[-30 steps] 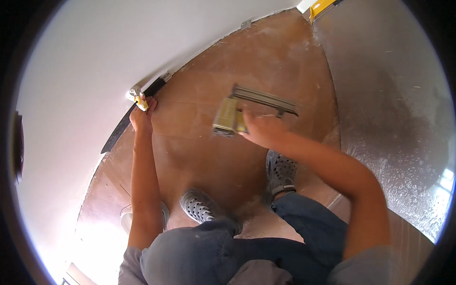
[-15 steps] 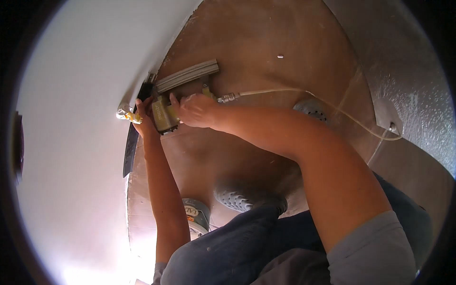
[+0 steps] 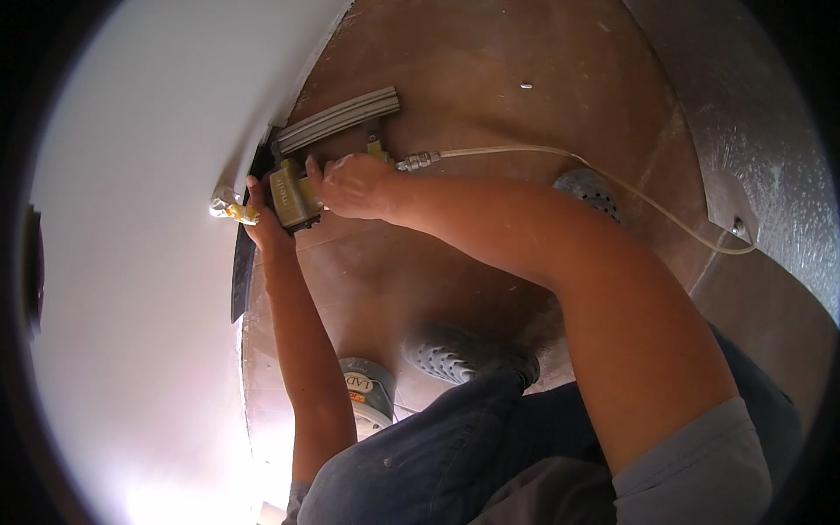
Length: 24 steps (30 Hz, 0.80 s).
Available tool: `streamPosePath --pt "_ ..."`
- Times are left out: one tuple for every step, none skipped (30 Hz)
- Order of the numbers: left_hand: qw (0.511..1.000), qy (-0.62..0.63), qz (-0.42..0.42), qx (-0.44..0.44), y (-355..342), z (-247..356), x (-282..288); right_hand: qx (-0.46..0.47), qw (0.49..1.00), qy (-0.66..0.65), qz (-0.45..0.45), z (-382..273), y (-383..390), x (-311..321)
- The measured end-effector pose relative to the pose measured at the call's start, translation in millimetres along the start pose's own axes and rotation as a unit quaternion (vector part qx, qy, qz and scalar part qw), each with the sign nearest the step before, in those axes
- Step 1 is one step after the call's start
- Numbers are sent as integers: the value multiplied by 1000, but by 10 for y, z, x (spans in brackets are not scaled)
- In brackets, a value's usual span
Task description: Measure, cut, and attach black baseboard trim to a wall using a nail gun and metal clips.
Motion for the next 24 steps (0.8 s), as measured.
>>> streamPosePath --pt "1000 0 -3 -4 -5 8 -5 0 1000 0 0 2 -4 8" --pt "1000 -1 -6 -9 -9 14 -8 4 1000 2 -3 -2 -7 10" --pt "1000 -1 -5 -9 -11 14 -4 7 1000 5 -6 -6 -8 16" --pt "1000 3 -12 -13 -12 19 -10 8 1000 5 -6 -7 -10 26" --pt "1000 7 -19 -17 -12 23 -16 12 1000 10 -9 -15 -12 32" --pt "1000 7 -18 -17 -6 31 -25 16 1000 15 -11 -16 -14 41" --pt "1000 5 -14 -13 -1 31 -28 16 1000 15 -12 -12 -15 54" --pt "1000 3 -9 -9 4 33 -31 18 999 17 -21 -10 -15 51" --pt "1000 2 -9 -9 7 34 -39 18 999 20 -31 -7 -11 36" --pt "1000 2 -12 -10 10 38 -52 18 999 19 -32 0 -12 37" --pt "1000 1 -15 -12 13 42 -66 15 999 17 -33 15 -17 36" --pt "1000 1 -14 -11 11 33 -56 13 999 15 -35 14 -19 38" --pt "1000 0 -16 -17 6 37 -49 12 999 14 -35 8 -20 41" --pt "1000 -1 -17 -22 4 40 -42 9 999 2 -30 6 -22 53" --pt "1000 -1 -18 -22 4 45 -44 6 1000 -10 -25 14 -26 58" --pt "1000 -4 -10 -19 8 45 -29 6 1000 -11 -25 18 -33 22" --pt "1000 -7 -2 -16 12 42 -16 12 1000 -5 -18 11 -41 -13" --pt "1000 -7 -2 -15 11 39 -14 17 1000 1 -12 -2 -43 1" --pt "1000 -9 -6 -17 13 38 -14 17 1000 0 -13 -6 -31 2" --pt "1000 -12 -9 -19 18 31 -11 10 1000 -8 -15 -4 -13 -6" --pt "1000 -13 -8 -19 22 37 -24 4 1000 -17 -17 10 -13 9" --pt "1000 -12 -4 -18 31 34 -26 4 1000 -19 -17 12 -16 20" --pt "1000 -11 2 -17 38 28 -23 5 999 -17 -36 10 -17 -5" --pt "1000 -7 0 -19 32 48 -37 5 999 -8 -54 10 -20 3"
Point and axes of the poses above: each hand's wrist, its own y-axis away from the middle knuckle, its own x-axis out of the back of the hand, z = x × y, the point moved 8 cm from there along -y, towards the middle knuckle, and after that the axes turned 3 degrees about x, right-handed, at the moved point
